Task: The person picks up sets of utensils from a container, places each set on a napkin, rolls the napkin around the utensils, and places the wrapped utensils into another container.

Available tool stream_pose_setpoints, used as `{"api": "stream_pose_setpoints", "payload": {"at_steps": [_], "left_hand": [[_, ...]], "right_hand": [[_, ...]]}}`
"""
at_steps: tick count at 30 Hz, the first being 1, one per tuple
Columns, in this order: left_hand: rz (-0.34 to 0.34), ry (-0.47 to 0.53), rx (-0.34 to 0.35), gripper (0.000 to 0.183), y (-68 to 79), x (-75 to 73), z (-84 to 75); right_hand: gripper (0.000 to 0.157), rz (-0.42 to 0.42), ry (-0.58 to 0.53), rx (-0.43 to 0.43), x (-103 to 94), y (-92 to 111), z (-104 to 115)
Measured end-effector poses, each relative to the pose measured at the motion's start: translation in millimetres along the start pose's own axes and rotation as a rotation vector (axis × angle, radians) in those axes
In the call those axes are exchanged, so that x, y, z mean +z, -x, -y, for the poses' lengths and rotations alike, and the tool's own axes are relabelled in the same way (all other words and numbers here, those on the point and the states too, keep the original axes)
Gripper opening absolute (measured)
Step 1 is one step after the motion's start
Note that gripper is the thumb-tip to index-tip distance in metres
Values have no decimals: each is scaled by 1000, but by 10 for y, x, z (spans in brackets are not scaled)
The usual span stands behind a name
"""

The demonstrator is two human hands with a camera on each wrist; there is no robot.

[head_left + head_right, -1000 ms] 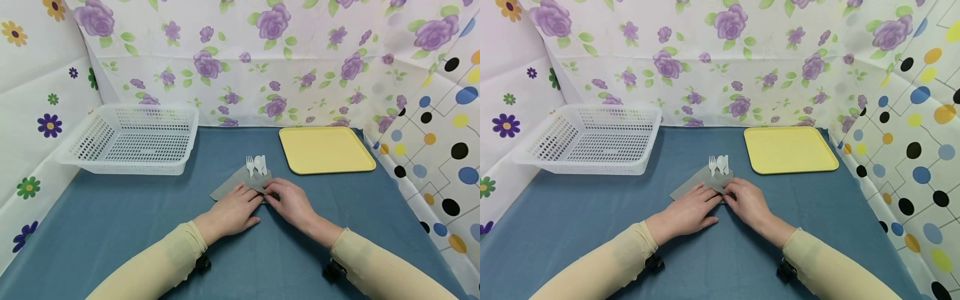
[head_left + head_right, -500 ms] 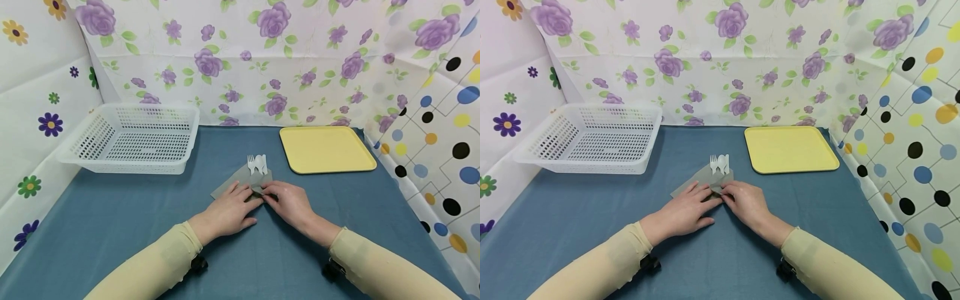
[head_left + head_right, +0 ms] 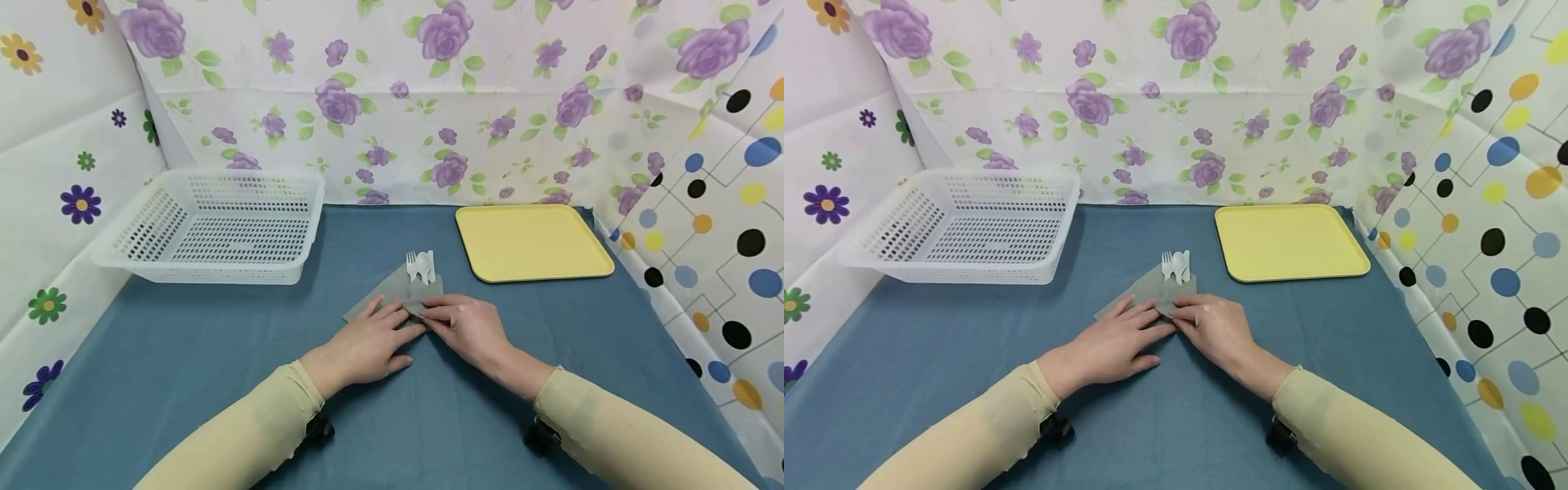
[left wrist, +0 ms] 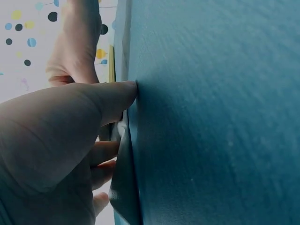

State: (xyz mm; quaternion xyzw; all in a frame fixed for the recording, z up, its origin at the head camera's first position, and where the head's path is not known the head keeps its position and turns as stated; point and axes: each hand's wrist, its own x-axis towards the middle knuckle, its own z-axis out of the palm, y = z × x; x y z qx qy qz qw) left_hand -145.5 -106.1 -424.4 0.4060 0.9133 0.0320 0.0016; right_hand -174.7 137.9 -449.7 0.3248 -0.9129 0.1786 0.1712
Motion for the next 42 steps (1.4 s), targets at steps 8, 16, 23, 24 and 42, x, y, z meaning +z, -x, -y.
{"api": "stream_pose_setpoints", "payload": {"at_steps": [8,16,23,24,42], "left_hand": [[37,0,-6,56,41,-25,-4],[-89,-11,-46,47,78,-85,9],[-168,-42,-12,58,18,-8,-39],[-151,-44,-8,60,12,1,-50],[17,-83,-10,72,15,26,-87]], "right_hand": [[18,26,51,-80,9,-16,-18],[32,203,11,-188,-111,13,-97],[59,376,51,-259,-172,119,-185],[62,396,62,-261,-175,134,-190],[65,478,-12,-247,-321,302,-369]]}}
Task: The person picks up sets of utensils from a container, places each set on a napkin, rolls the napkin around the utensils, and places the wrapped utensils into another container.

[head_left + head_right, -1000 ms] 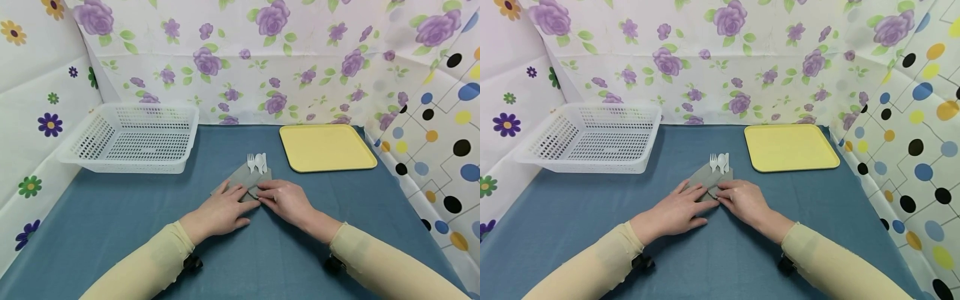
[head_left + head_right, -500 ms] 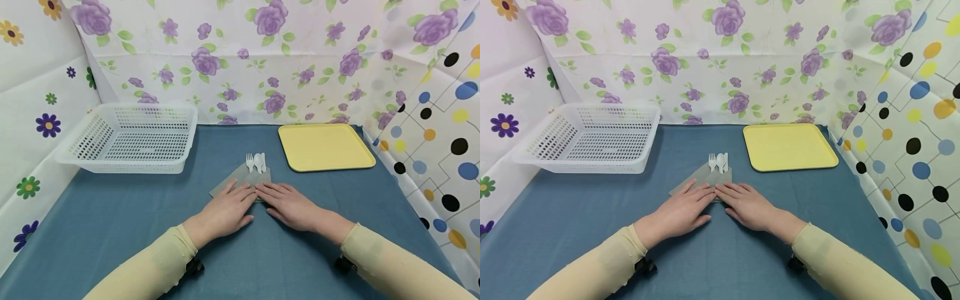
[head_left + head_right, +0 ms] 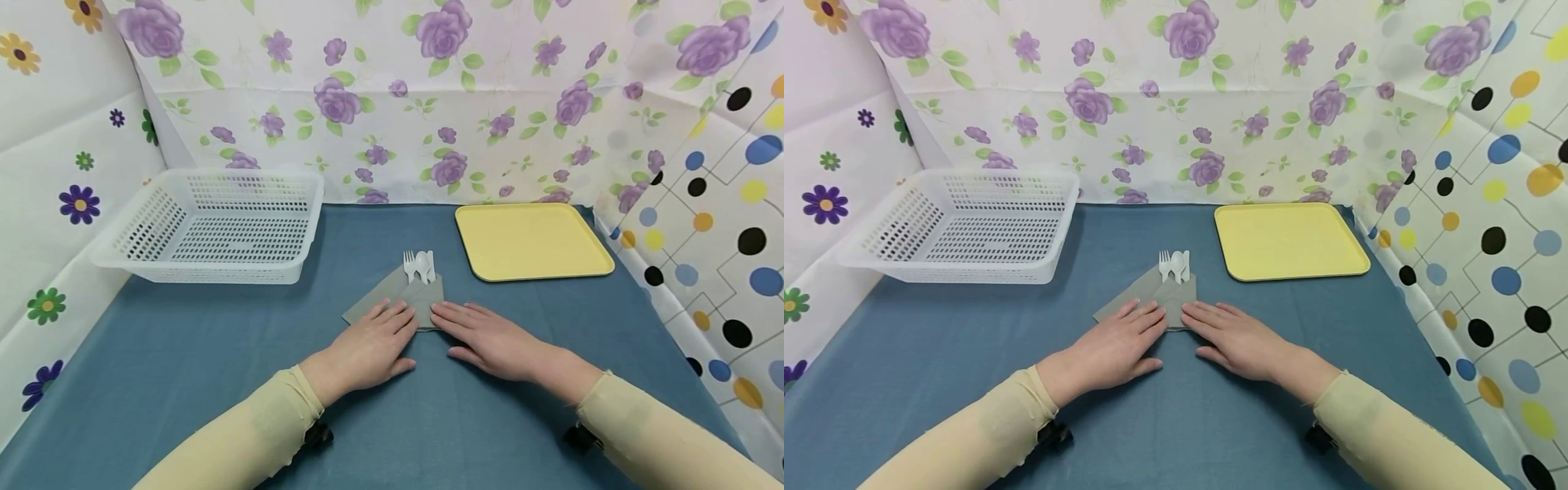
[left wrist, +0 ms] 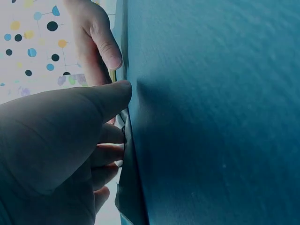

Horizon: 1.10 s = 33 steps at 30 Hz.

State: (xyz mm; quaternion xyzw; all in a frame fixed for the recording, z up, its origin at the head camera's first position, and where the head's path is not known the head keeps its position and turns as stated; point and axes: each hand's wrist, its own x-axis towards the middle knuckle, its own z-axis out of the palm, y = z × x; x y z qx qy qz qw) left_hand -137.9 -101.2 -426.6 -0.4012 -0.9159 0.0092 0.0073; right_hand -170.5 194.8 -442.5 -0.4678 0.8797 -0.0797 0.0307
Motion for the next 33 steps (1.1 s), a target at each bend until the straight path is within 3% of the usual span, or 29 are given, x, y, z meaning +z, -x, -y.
{"api": "stream_pose_setpoints", "payload": {"at_steps": [5,9,14,25,33], "left_hand": [[8,-14,11,70,-42,-28,-24],[-11,31,32,68,-67,-30,-15],[-8,36,61,68,-69,-27,-9],[18,-18,38,67,-86,-19,-33],[10,-24,32,67,-80,3,-54]], "right_hand": [[66,3,64,-39,10,25,-26],[68,0,106,-61,21,27,-46],[69,9,93,-68,17,66,-73],[69,34,92,-62,-38,154,-106],[63,-52,25,-37,-41,28,-80]]}}
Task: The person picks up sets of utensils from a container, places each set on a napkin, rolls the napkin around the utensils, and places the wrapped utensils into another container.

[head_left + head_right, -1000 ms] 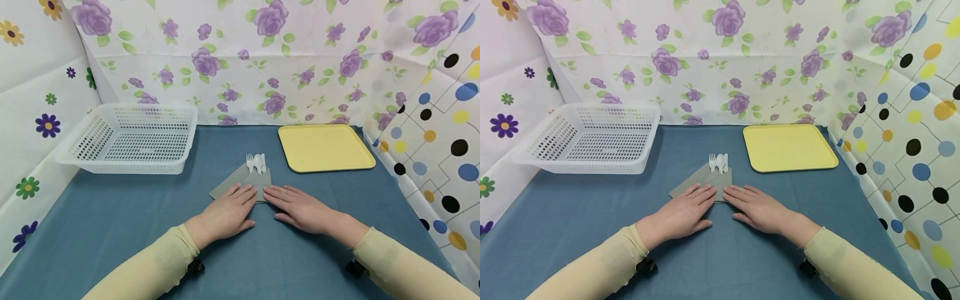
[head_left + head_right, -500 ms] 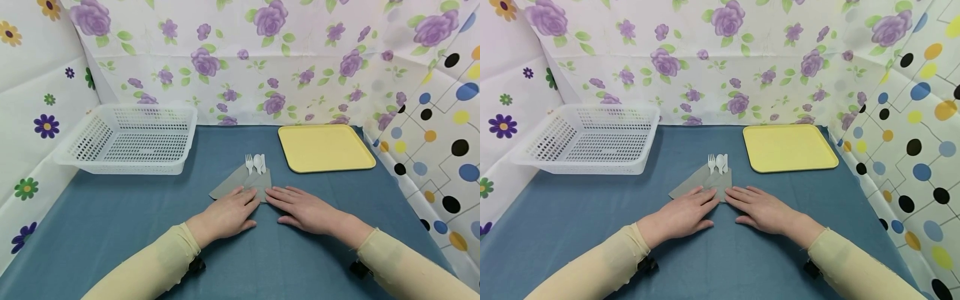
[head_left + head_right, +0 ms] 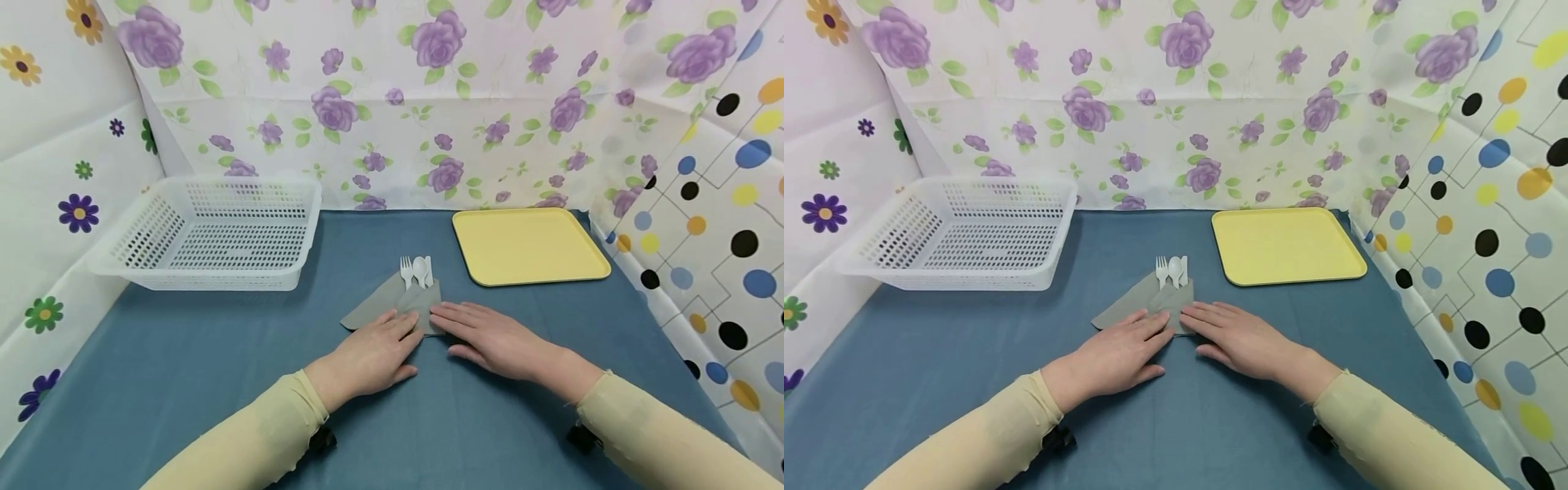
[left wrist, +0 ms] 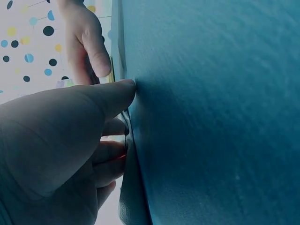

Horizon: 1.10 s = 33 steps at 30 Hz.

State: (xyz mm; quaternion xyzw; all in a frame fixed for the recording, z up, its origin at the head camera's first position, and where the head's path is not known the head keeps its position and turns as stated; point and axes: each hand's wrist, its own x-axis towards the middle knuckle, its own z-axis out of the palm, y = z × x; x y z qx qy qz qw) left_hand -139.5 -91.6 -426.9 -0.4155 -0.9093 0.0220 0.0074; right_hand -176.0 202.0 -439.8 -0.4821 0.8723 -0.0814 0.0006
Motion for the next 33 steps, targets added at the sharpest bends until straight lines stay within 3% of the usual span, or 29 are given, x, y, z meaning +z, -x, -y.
{"api": "stream_pose_setpoints", "payload": {"at_steps": [5,13,21,26,33], "left_hand": [[16,3,-2,69,11,-1,2],[28,95,1,72,29,0,39],[2,61,-25,73,17,-28,6],[-8,41,-29,72,12,-57,-14],[-5,91,-27,69,28,-45,14]], "right_hand": [[65,21,39,-13,27,-109,46],[65,28,74,-34,78,-148,81],[62,-21,108,-50,37,-196,77],[67,15,111,-43,27,-219,100],[69,51,131,-44,37,-218,91]]}}
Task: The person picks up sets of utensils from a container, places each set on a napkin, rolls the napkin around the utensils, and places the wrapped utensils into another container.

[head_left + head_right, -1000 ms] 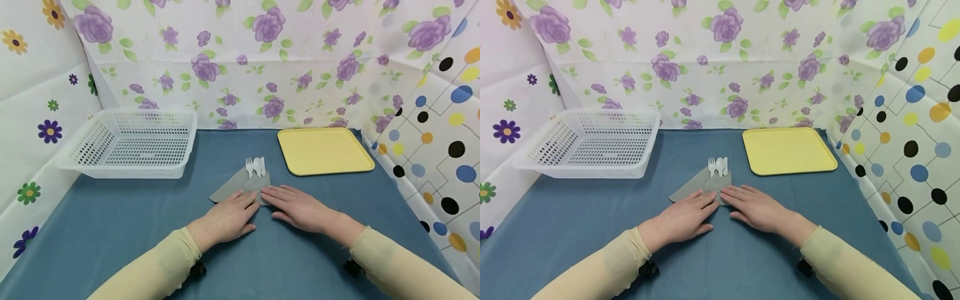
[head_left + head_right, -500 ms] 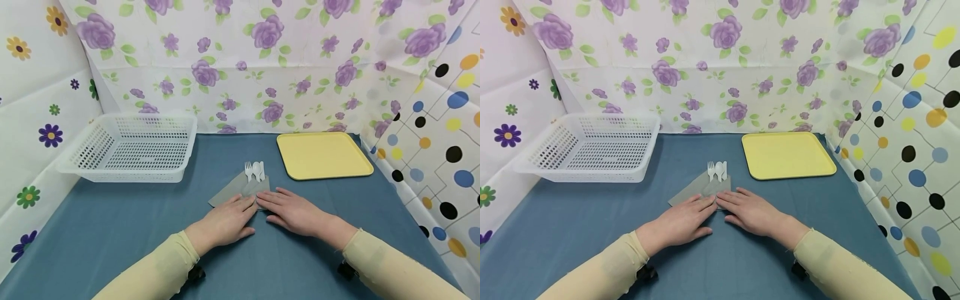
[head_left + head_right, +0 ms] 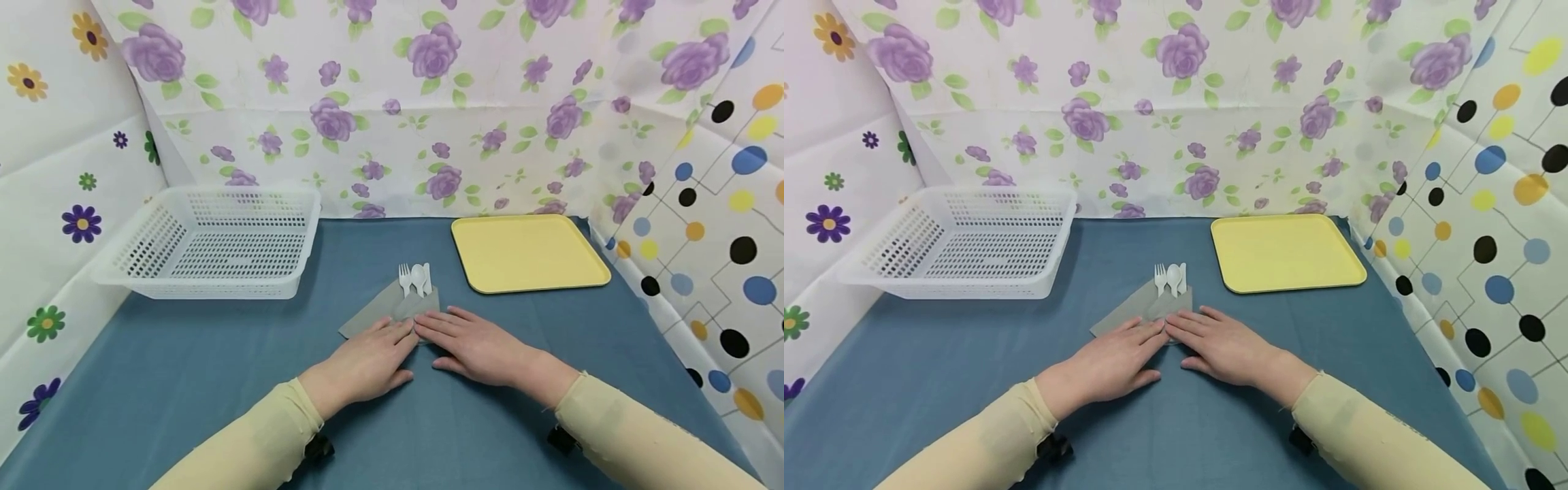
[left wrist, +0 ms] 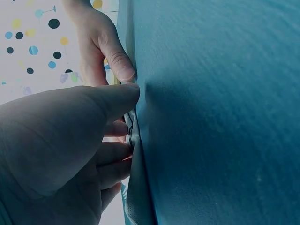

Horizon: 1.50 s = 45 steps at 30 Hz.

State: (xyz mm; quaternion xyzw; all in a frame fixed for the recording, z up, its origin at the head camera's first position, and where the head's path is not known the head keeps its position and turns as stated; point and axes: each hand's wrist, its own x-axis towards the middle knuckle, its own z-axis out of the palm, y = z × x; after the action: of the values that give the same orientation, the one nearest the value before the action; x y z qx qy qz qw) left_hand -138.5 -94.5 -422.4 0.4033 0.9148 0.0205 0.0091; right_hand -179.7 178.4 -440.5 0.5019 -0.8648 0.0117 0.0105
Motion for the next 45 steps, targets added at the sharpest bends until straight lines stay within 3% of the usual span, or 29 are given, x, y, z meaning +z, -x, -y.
{"api": "stream_pose_setpoints", "payload": {"at_steps": [10,22,30,37,41,45], "left_hand": [[-34,35,25,63,13,1,44],[-4,59,28,60,48,4,81],[-20,32,42,61,78,-11,89],[-51,106,54,58,119,-28,100],[-104,136,8,54,155,-53,134],[-167,135,-129,49,171,-69,214]], "right_hand": [[68,-1,25,-11,-13,-46,-23],[66,13,13,-12,-35,-75,0],[63,-12,98,-29,-75,-129,8],[62,-4,124,-35,-81,-160,23],[62,-2,119,-29,-71,-159,35],[63,-15,118,-16,-77,-150,35]]}}
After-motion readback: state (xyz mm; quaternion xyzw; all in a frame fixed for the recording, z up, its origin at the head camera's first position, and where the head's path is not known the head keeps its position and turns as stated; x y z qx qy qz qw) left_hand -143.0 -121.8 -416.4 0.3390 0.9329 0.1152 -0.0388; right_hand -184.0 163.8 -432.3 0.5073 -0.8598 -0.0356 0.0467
